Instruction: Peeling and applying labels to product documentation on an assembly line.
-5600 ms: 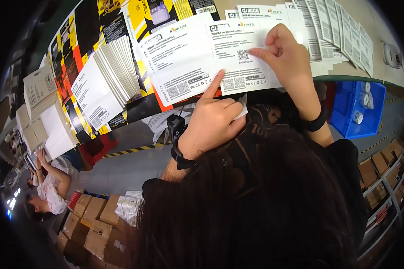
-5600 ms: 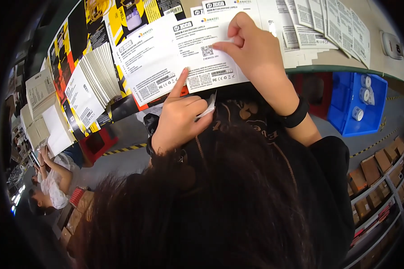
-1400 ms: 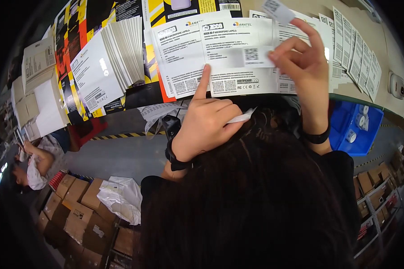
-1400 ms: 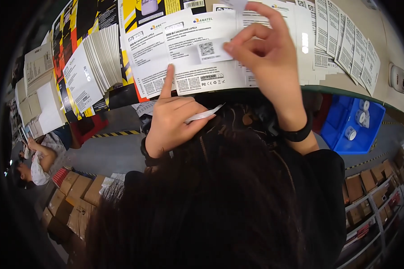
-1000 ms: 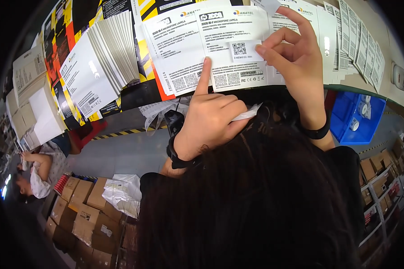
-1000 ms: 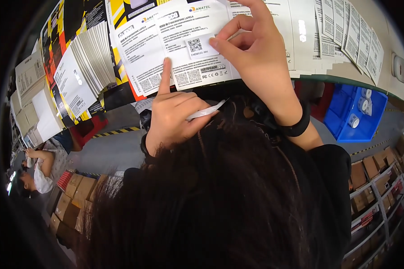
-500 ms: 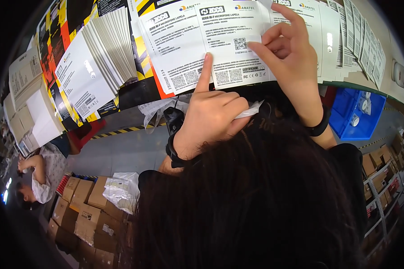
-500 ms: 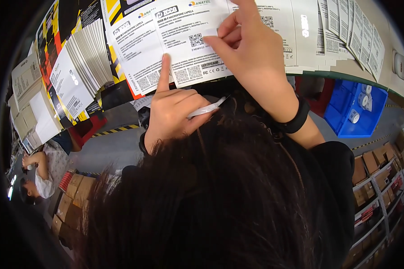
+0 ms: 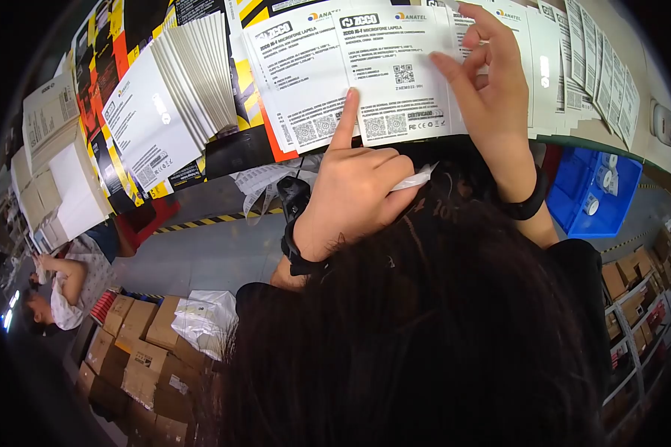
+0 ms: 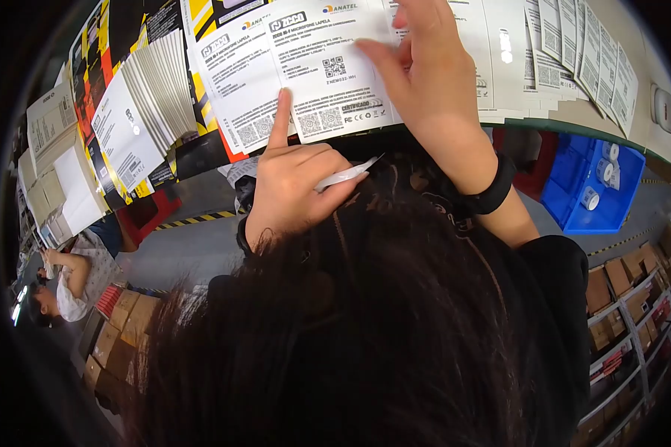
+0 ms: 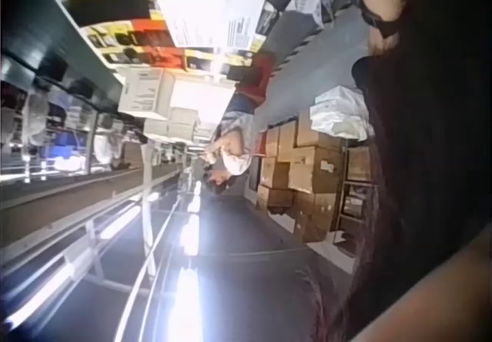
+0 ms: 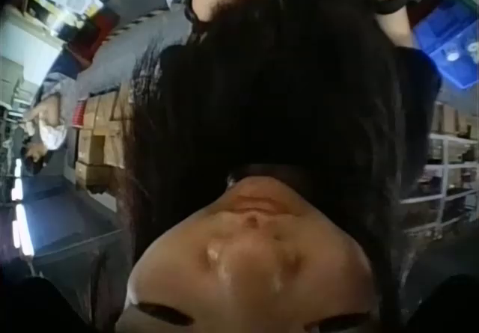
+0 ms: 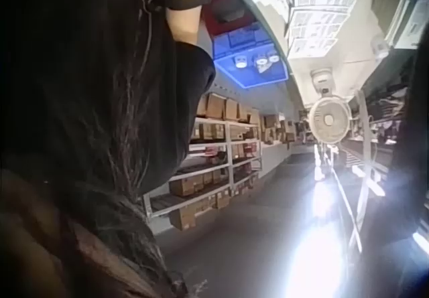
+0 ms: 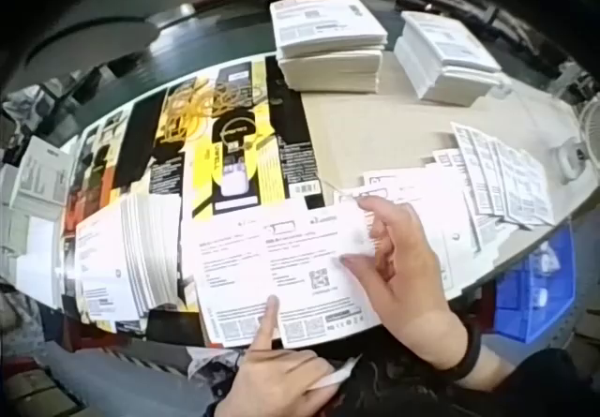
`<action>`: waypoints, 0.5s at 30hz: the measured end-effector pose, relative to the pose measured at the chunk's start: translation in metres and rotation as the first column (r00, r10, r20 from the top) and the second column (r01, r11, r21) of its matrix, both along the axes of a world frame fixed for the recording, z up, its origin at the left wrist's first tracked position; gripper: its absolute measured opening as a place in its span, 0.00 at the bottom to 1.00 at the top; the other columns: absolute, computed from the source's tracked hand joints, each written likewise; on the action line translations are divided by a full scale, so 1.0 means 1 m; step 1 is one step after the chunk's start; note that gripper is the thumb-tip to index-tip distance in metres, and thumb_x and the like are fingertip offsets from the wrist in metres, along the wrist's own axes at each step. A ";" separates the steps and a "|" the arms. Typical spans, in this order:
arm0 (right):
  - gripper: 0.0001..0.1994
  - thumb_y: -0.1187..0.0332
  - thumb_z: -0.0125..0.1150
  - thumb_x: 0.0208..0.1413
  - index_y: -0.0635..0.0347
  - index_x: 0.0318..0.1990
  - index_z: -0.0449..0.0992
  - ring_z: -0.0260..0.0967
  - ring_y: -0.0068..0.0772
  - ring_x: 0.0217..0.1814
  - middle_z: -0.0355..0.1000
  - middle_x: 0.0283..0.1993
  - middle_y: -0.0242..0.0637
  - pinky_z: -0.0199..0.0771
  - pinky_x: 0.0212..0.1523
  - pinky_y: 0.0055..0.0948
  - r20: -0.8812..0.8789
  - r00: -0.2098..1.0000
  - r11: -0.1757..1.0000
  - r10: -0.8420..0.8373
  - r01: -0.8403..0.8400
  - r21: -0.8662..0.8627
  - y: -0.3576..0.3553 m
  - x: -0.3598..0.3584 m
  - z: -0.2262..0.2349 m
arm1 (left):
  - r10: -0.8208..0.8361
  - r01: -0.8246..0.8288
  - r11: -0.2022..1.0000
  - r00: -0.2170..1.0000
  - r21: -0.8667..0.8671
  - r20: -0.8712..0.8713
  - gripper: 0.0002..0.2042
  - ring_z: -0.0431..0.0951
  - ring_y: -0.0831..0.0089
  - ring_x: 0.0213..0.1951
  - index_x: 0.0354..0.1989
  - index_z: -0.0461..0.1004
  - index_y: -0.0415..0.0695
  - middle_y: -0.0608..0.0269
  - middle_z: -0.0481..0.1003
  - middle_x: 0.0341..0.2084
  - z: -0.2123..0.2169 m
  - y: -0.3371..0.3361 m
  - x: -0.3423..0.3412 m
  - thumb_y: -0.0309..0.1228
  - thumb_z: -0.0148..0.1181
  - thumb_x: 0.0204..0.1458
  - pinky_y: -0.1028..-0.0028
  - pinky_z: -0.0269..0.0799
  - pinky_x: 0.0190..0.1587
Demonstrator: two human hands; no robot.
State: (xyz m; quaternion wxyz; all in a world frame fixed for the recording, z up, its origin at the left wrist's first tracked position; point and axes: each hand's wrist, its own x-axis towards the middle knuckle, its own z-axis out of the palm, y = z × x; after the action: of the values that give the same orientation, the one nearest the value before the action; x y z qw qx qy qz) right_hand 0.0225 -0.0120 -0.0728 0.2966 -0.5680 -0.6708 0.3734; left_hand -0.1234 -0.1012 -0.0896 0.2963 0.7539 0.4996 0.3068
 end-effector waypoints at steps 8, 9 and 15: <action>0.33 0.77 0.68 0.34 0.55 0.52 0.61 0.58 0.32 0.31 0.59 0.36 0.38 0.64 0.31 0.25 0.145 0.982 0.988 0.117 -0.130 0.085 -0.003 0.007 0.002 | 0.022 -0.022 1.000 1.000 0.010 0.012 0.08 0.71 0.69 0.16 0.14 0.68 0.44 0.66 0.67 0.10 0.003 -0.004 0.004 0.27 0.61 0.37 0.50 0.43 0.63; 0.33 0.77 0.68 0.34 0.55 0.52 0.61 0.58 0.32 0.31 0.59 0.36 0.38 0.64 0.31 0.25 0.144 0.983 0.988 0.118 -0.131 0.086 -0.002 0.007 0.004 | 0.026 -0.026 1.000 1.000 0.014 0.016 0.08 0.71 0.69 0.17 0.14 0.68 0.44 0.66 0.67 0.10 0.003 -0.005 0.005 0.27 0.61 0.37 0.50 0.43 0.63; 0.33 0.73 0.70 0.32 0.58 0.51 0.61 0.61 0.39 0.37 0.60 0.38 0.40 0.66 0.36 0.29 0.267 0.962 0.982 0.057 -0.103 0.159 0.003 -0.005 0.006 | 0.030 -0.030 0.999 0.999 0.021 -0.024 0.08 0.71 0.69 0.17 0.14 0.68 0.44 0.66 0.67 0.10 0.009 -0.010 0.007 0.27 0.61 0.37 0.51 0.43 0.63</action>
State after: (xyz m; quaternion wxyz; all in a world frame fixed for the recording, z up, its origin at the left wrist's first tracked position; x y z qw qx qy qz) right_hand 0.0178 -0.0088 -0.0672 0.2379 -0.5569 -0.7562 0.2477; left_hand -0.1161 -0.1115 -0.0810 0.2778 0.7531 0.5111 0.3074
